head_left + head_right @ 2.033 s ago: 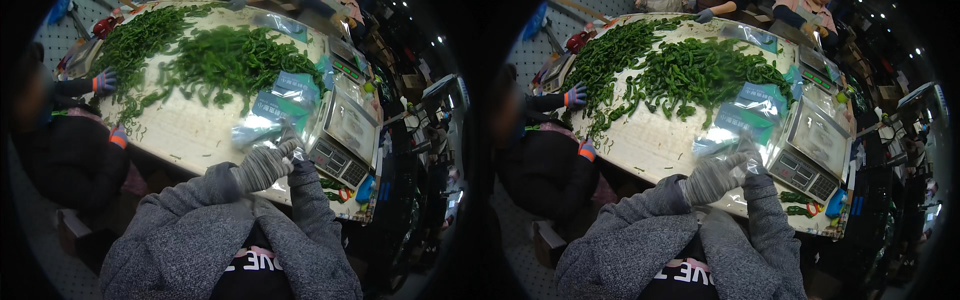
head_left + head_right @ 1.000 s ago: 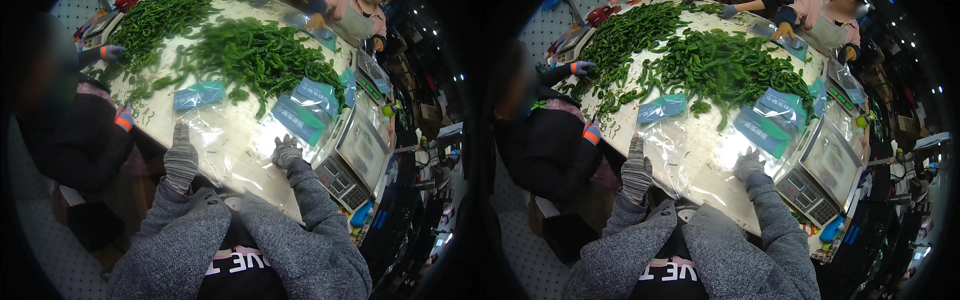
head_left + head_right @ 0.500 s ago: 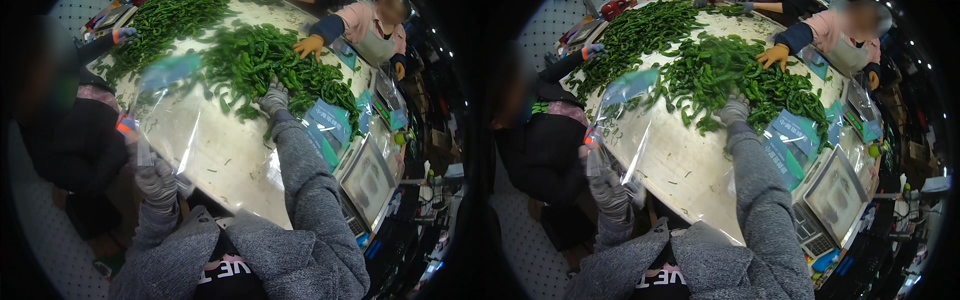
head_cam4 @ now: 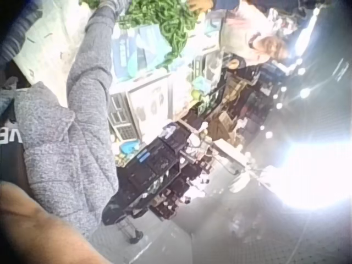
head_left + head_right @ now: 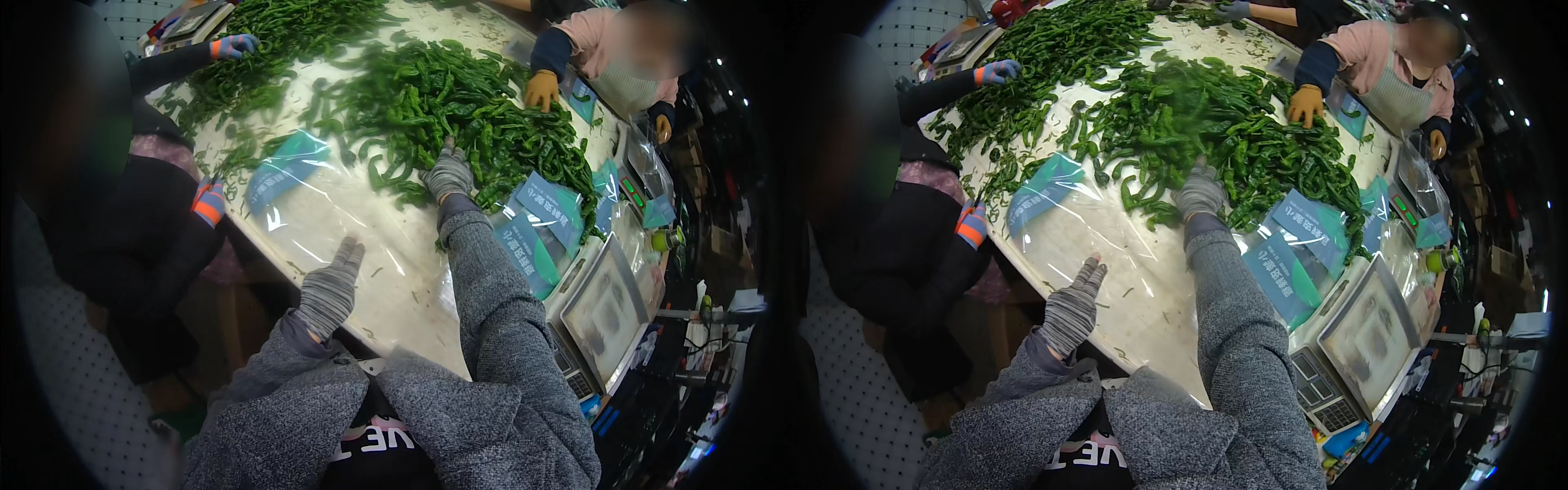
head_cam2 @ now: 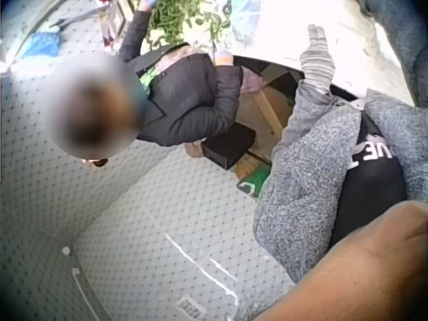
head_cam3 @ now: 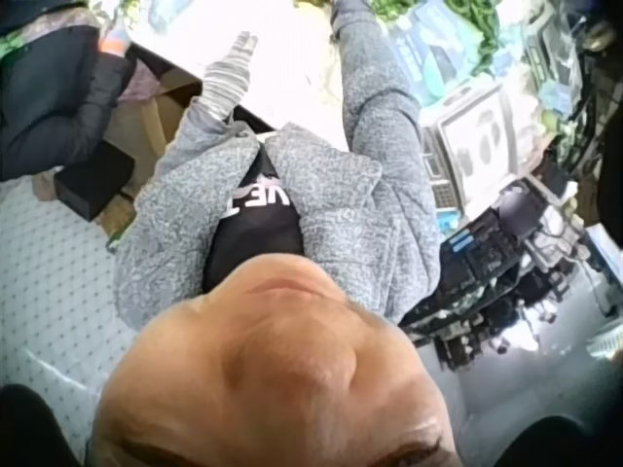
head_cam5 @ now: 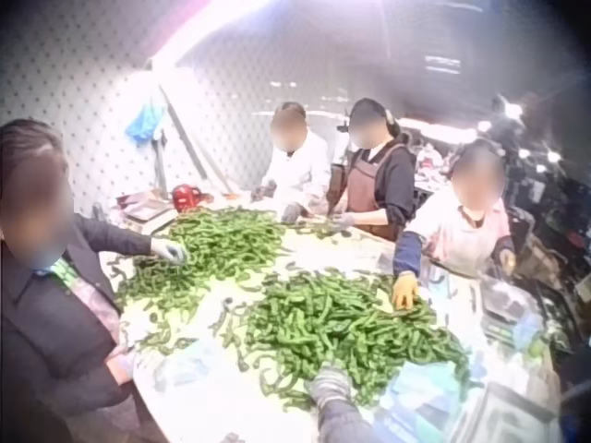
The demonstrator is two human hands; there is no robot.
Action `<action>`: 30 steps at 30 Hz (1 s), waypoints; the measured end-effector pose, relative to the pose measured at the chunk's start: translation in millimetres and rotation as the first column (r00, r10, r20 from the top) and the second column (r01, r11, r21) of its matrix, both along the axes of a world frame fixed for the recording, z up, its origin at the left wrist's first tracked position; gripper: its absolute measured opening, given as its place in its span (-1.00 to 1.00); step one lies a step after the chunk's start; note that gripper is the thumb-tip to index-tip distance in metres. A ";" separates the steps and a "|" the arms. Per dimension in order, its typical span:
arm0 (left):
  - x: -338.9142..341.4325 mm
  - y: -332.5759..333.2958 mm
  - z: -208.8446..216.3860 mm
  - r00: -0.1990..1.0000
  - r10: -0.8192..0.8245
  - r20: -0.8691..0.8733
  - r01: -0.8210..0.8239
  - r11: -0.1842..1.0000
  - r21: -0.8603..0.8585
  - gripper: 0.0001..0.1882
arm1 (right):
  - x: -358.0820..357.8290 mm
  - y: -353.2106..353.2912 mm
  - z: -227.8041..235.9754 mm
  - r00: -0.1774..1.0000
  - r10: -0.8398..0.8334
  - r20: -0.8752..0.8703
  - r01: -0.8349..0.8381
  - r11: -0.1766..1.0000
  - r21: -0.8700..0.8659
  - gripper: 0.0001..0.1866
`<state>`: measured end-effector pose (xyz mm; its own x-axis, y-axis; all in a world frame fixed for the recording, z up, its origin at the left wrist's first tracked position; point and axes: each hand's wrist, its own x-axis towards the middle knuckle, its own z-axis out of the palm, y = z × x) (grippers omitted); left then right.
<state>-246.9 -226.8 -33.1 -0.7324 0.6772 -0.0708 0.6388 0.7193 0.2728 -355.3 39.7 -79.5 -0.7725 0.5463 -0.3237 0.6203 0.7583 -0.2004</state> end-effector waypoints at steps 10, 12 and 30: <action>1.7 4.9 3.2 0.989 -0.029 0.148 0.054 0.984 -0.170 -0.33 | 9.1 63.0 -17.3 0.880 -0.175 -0.441 -0.134 0.800 -0.584 -0.45; -0.1 7.0 2.6 0.984 -0.029 0.174 0.056 0.987 -0.151 -0.33 | 24.6 63.1 0.2 0.775 -0.431 -0.463 -0.160 0.575 -0.803 -0.57; -13.7 24.0 4.6 0.926 -0.007 0.376 -0.141 0.921 0.363 -0.22 | 175.9 -49.3 32.5 0.764 -0.615 -0.196 -0.315 -0.091 -0.945 -0.62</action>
<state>-260.6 -202.8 -28.5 -0.7494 0.6560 -0.0899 0.3951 0.5519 0.7344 -179.4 -9.6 -46.9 -0.9446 0.1715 -0.2798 0.1223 -0.6071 -0.7851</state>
